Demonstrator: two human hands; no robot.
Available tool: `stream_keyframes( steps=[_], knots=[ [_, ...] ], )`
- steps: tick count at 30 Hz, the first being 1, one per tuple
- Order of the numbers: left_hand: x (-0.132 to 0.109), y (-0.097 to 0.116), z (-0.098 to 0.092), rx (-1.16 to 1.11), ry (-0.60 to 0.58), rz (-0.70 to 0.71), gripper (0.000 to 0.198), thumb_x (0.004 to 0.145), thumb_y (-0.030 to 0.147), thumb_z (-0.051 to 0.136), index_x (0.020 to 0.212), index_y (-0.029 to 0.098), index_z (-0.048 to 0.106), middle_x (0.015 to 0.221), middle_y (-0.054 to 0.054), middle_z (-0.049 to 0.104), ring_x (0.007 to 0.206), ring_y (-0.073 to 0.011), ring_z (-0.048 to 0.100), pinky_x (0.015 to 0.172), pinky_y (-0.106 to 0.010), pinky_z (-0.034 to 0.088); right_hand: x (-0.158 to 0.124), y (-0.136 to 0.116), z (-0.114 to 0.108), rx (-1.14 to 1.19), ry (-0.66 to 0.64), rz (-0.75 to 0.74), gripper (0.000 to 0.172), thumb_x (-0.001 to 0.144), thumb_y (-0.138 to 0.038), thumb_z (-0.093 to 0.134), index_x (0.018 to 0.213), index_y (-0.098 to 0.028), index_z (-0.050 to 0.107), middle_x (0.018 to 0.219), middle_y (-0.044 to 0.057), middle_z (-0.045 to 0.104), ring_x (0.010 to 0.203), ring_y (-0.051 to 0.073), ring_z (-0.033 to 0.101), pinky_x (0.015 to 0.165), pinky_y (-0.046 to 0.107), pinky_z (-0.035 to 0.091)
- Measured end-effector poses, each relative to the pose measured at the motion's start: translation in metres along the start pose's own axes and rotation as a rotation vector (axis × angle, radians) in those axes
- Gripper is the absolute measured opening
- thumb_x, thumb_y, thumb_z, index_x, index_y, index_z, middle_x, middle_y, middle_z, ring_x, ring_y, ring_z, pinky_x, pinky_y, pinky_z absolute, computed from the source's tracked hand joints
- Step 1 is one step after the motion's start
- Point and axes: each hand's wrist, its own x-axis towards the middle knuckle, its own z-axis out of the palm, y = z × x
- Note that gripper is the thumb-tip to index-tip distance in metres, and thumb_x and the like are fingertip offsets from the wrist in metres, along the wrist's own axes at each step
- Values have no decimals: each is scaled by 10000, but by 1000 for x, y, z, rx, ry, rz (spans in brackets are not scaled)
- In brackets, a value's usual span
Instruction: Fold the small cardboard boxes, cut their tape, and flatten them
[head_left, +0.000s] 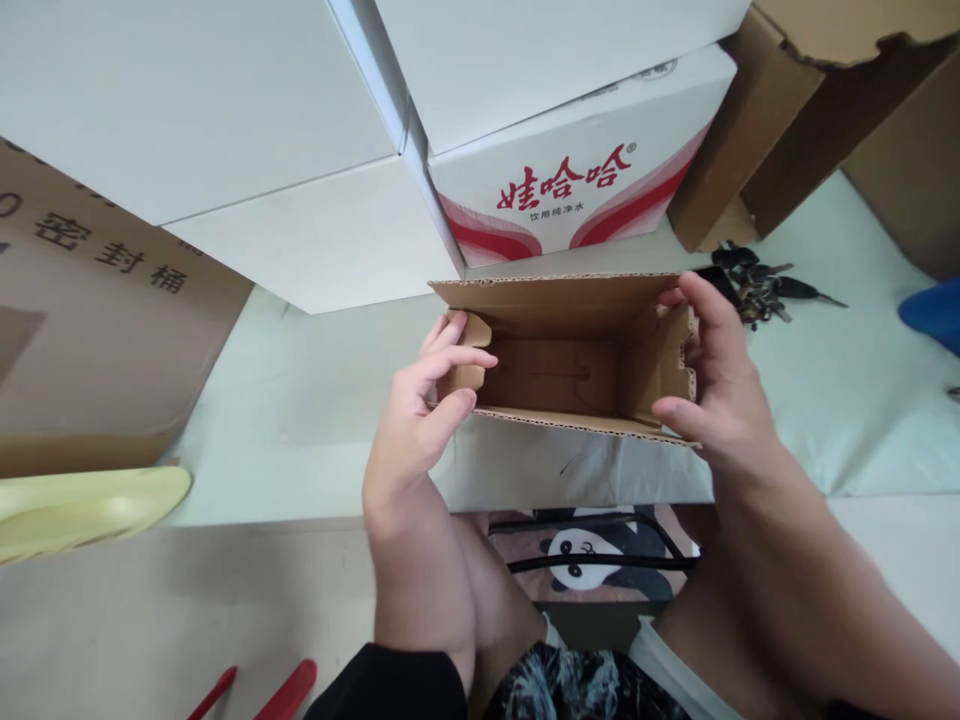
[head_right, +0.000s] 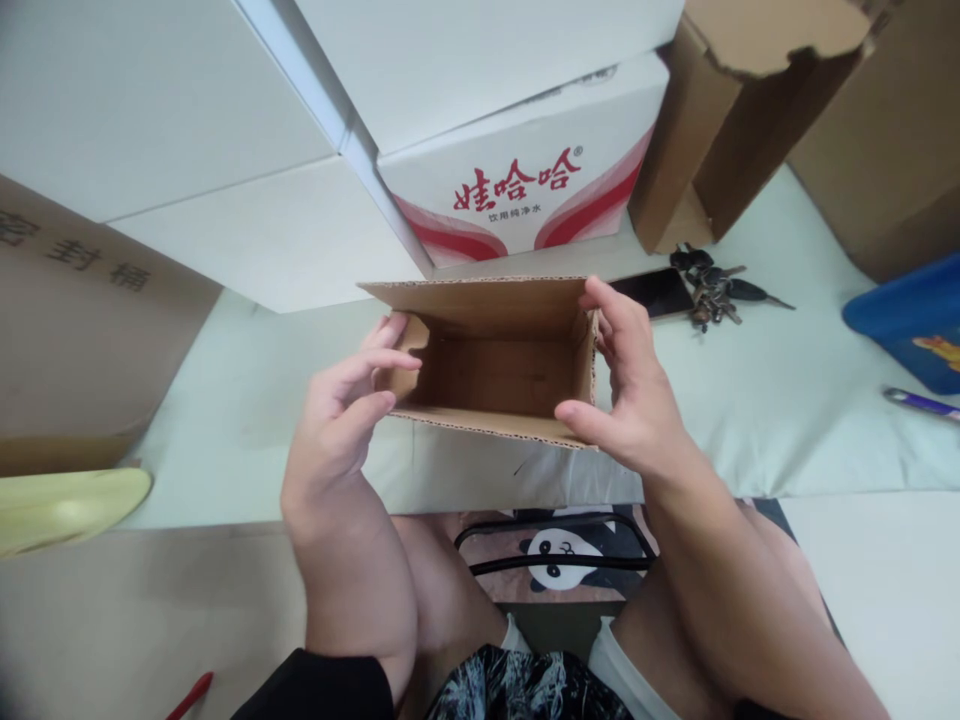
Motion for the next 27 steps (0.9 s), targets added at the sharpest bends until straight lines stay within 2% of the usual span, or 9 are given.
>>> stream_keyframes(
  steps=[3, 5, 11, 15, 19, 24, 27],
  knots=[
    [0, 0, 1, 8, 4, -8, 337, 729, 196, 641, 1005, 287, 813, 1514, -25, 624, 1625, -315, 263, 1354, -612, 137, 1, 5, 2, 139, -13, -129, 825, 655, -556, 909, 1356, -397, 504, 1401, 44, 545, 1313, 240, 570, 1078, 417, 511],
    [1, 0, 1, 7, 12, -15, 340, 727, 195, 640, 1006, 292, 810, 1520, -17, 618, 1626, -313, 264, 1352, -615, 150, 1, 6, 2, 167, -21, -120, 732, 651, -522, 923, 1248, -373, 526, 1399, 44, 541, 1334, 247, 557, 1091, 418, 498],
    [0, 0, 2, 12, 13, -12, 329, 727, 208, 639, 1004, 275, 805, 1524, -35, 618, 1630, -336, 245, 1345, -635, 150, -2, 7, -3, 117, -57, -41, 708, 681, -610, 876, 1249, -332, 559, 1456, 97, 518, 1413, 326, 513, 1178, 520, 441],
    [0, -1, 1, 7, 9, 3, 325, 739, 209, 644, 1013, 283, 804, 1507, -33, 637, 1630, -339, 245, 1352, -635, 124, -1, 3, -4, 36, -33, -68, 617, 751, -681, 789, 1238, -328, 652, 1451, 100, 575, 1433, 354, 517, 1184, 567, 451],
    [0, -3, 1, 1, 19, -4, 288, 772, 233, 651, 1013, 297, 796, 1487, -26, 655, 1627, -325, 265, 1355, -623, 146, 1, -8, -3, -114, -30, -31, 457, 840, -651, 708, 1164, -334, 764, 1487, 81, 613, 1454, 386, 511, 1210, 642, 416],
    [1, -4, 2, -40, 38, -18, 228, 826, 403, 736, 1022, 303, 797, 1503, -53, 641, 1625, -328, 270, 1349, -613, 186, 4, -11, -2, -121, -110, -50, 332, 976, -527, 581, 1132, -332, 800, 1403, 47, 703, 1419, 338, 569, 1295, 670, 281],
    [2, -4, 4, -58, 49, -22, 311, 822, 539, 770, 1015, 296, 798, 1499, -71, 644, 1624, -335, 270, 1342, -611, 206, 4, -8, 0, -149, -122, -59, 349, 1013, -506, 523, 1124, -327, 802, 1358, 37, 732, 1377, 316, 608, 1301, 654, 288]
  ],
)
